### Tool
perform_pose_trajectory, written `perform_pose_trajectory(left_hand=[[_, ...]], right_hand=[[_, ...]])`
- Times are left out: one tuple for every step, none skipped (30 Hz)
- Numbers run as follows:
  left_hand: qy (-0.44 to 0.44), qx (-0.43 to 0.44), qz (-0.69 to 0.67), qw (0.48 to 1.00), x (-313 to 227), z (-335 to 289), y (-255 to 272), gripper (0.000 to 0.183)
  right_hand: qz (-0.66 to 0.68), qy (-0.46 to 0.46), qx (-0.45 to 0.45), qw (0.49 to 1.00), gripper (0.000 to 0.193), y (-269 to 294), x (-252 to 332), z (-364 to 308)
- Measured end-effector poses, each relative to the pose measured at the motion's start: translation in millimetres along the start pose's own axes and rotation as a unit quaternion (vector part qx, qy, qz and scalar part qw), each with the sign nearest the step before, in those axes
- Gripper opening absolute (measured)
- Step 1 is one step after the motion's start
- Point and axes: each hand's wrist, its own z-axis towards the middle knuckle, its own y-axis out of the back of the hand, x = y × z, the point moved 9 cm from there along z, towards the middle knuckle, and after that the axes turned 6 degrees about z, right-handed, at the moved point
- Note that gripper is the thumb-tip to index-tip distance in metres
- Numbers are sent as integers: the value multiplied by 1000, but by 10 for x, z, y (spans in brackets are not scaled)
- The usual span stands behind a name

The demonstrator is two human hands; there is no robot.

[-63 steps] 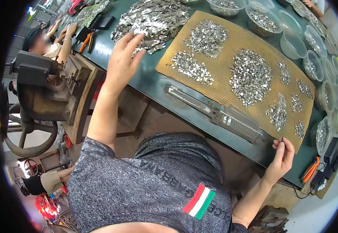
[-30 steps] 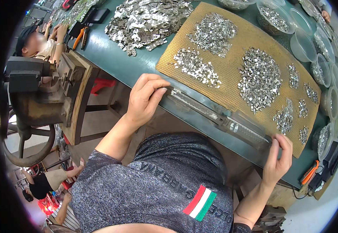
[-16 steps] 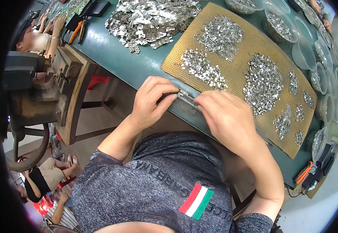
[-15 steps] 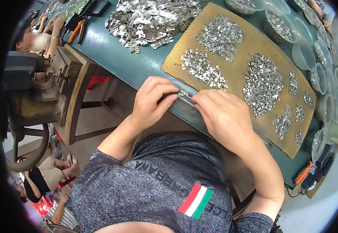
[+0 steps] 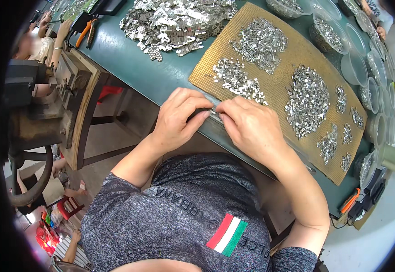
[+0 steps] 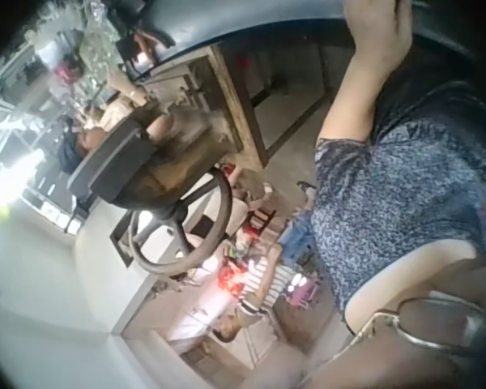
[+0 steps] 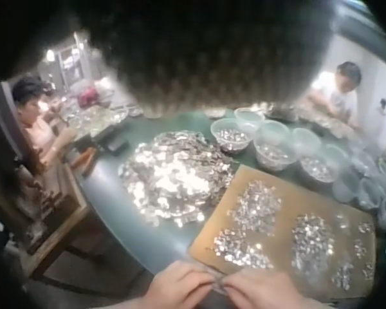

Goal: The person operates a manual press machine by turning its hand wheel on a metal fixture, then removes the fixture and assembles small metal components into it by hand.

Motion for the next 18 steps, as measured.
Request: perform_pose_trajectory(left_hand=[[-1, 4, -3, 1000, -1, 1, -6, 21], [-1, 4, -3, 1000, -1, 0, -9, 21], [0, 4, -3, 1000, 4, -2, -13, 21], [0, 5, -3, 1000, 8, -2, -16, 21], [0, 5, -3, 1000, 8, 0, -15, 21], [-1, 7, 0, 1000, 5, 2, -17, 21], [-1, 9, 2, 1000, 2, 3, -19, 21], [-1, 9, 2, 1000, 2, 1, -23, 21], [-2, 7, 5, 1000, 4, -1, -23, 21], [-3, 5, 7, 1000, 6, -3, -20, 21], [-3, 5, 7, 1000, 10, -4, -16, 21], [-2, 5, 6, 1000, 12, -7, -17, 21], [-2, 5, 5, 1000, 13, -10, -17, 21], [-1, 5, 5, 1000, 14, -11, -12, 21], [-2, 4, 2, 1000, 10, -6, -6, 21], [-3, 4, -1, 1000, 5, -2, 4, 21], [-4, 5, -1, 1000, -1, -2, 17, 21], [-9, 4, 2, 1000, -15, 1, 30, 21]], right_hand=[[0, 17, 1, 1000, 10, 0, 17, -5], [1, 33, 3, 999, 11, 1, 39, -8], [1, 34, 3, 999, 11, 8, 41, -5], [-13, 35, 19, 999, 11, -6, 51, 0], [-26, 37, 34, 998, 12, -20, 59, 5], [-26, 37, 34, 998, 12, -8, 66, 14], [-45, 48, 47, 997, 12, -22, 92, 23], [-64, 60, 60, 994, 11, -40, 115, 26], [-65, 60, 60, 994, 11, -35, 118, 31], [-46, 50, 57, 996, 11, -22, 104, 37], [-27, 41, 54, 997, 11, -10, 91, 43], [-27, 41, 55, 997, 11, -1, 96, 39], [-11, 13, 59, 998, 11, 3, 54, 33], [5, -14, 63, 998, 11, 3, 10, 22], [5, -15, 63, 998, 11, 1, 2, 7], [3, -4, 49, 999, 11, 15, 5, -11], [1, 6, 35, 999, 11, 33, 14, -33], [1, 6, 35, 999, 11, 39, 7, -61]])
